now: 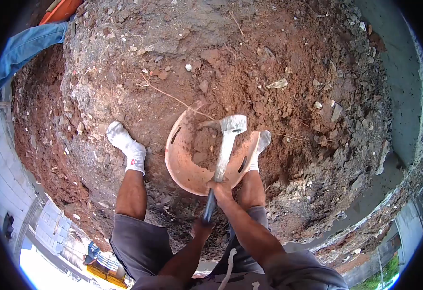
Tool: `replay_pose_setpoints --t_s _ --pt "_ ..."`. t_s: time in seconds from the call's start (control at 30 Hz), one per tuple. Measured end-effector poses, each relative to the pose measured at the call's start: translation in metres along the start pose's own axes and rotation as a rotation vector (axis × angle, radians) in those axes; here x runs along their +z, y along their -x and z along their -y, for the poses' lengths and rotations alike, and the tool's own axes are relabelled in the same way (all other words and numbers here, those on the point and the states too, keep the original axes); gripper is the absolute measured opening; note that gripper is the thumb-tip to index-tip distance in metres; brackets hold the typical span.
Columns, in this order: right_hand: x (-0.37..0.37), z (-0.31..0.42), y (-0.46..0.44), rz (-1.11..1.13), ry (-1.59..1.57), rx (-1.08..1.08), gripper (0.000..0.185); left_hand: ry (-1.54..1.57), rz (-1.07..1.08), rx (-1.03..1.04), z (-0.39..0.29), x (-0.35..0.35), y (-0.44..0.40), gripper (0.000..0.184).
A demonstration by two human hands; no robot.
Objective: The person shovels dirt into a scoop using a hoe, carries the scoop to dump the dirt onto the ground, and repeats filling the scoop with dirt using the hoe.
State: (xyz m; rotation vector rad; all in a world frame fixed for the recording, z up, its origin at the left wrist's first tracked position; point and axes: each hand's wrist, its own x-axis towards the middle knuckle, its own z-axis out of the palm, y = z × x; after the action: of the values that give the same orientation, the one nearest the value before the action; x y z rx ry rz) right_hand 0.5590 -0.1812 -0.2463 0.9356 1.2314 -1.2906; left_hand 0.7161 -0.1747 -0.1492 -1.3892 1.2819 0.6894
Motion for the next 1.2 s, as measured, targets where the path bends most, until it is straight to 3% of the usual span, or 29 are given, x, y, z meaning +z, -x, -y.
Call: replay_pose_setpoints --t_s 0.07,0.13,0.17,0.2,0.23,0.27,0.3,0.37,0.4,0.5,0.57,0.6,0.63,0.7,0.73,0.77,0.8,0.87,0.93,1.1,1.2 --pt "-0.008 -0.002 0.009 -0.052 0.107 -0.099 0.014 0.028 0.014 -0.045 0.012 0.015 -0.009 0.055" --pt "0.014 0.144 0.052 -0.123 0.204 -0.060 0.013 0.267 -0.191 0.210 -0.053 -0.004 -0.026 0.042" --pt "0.003 0.173 0.039 -0.131 0.073 -0.257 0.012 0.269 -0.193 0.502 -0.103 -0.035 -0.037 0.036" --pt "0.003 0.226 0.047 -0.113 -0.090 -0.500 0.012 0.260 -0.423 0.909 -0.164 -0.073 -0.030 0.033" --pt "-0.003 0.282 0.068 -0.080 -0.135 -0.715 0.009 0.199 -0.509 1.197 -0.220 -0.115 -0.017 0.032" --pt "-0.008 0.332 0.097 -0.111 -0.115 -0.938 0.009 0.322 -0.277 1.240 -0.270 -0.139 -0.003 0.030" --pt "-0.020 0.375 0.121 -0.038 -0.137 -1.179 0.004 0.381 -0.199 1.416 -0.319 -0.163 0.013 0.030" --pt "-0.045 0.449 0.176 0.085 -0.102 -1.419 0.011 0.270 -0.276 1.652 -0.410 -0.213 0.048 0.028" --pt "-0.047 0.469 0.181 0.040 -0.096 -1.540 0.011 0.216 -0.313 1.775 -0.450 -0.234 0.059 0.029" --pt "-0.006 0.475 0.149 -0.204 -0.272 -1.770 0.017 0.183 -0.446 1.778 -0.486 -0.250 0.035 0.029" --pt "-0.017 0.407 0.048 0.070 -0.155 -1.473 0.012 0.355 -0.266 1.617 -0.424 -0.211 -0.074 0.020" --pt "-0.003 0.361 -0.011 0.025 -0.133 -1.321 0.013 0.521 -0.138 1.503 -0.359 -0.186 -0.144 0.026" --pt "0.026 0.300 -0.074 -0.087 -0.109 -1.056 0.016 0.483 -0.084 1.225 -0.291 -0.174 -0.188 0.033" --pt "0.072 0.191 -0.164 -0.183 -0.021 -0.443 0.023 0.115 -0.072 0.630 -0.179 -0.170 -0.192 0.061" --pt "0.086 0.166 -0.188 -0.176 0.001 -0.245 0.027 0.031 -0.071 0.489 -0.156 -0.173 -0.180 0.077" --pt "0.098 0.163 -0.193 -0.155 0.042 -0.155 0.031 0.179 0.019 0.511 -0.152 -0.163 -0.178 0.049" --pt "0.082 0.157 -0.176 -0.186 0.029 -0.091 0.023 0.328 0.112 0.522 -0.151 -0.156 -0.179 0.029" --pt "0.086 0.216 -0.176 -0.176 -0.018 -0.144 0.007 0.184 -0.024 0.407 -0.173 -0.171 -0.125 0.043" --pt "0.098 0.237 -0.157 -0.132 0.027 -0.138 0.007 0.222 -0.005 0.350 -0.177 -0.192 -0.095 0.048" --pt "0.090 0.246 -0.148 -0.164 0.022 -0.121 0.005 0.241 -0.145 0.437 -0.180 -0.175 -0.071 0.037" --pt "0.077 0.210 -0.125 -0.195 0.078 -0.125 0.006 0.246 -0.101 0.351 -0.147 -0.142 -0.066 0.054"
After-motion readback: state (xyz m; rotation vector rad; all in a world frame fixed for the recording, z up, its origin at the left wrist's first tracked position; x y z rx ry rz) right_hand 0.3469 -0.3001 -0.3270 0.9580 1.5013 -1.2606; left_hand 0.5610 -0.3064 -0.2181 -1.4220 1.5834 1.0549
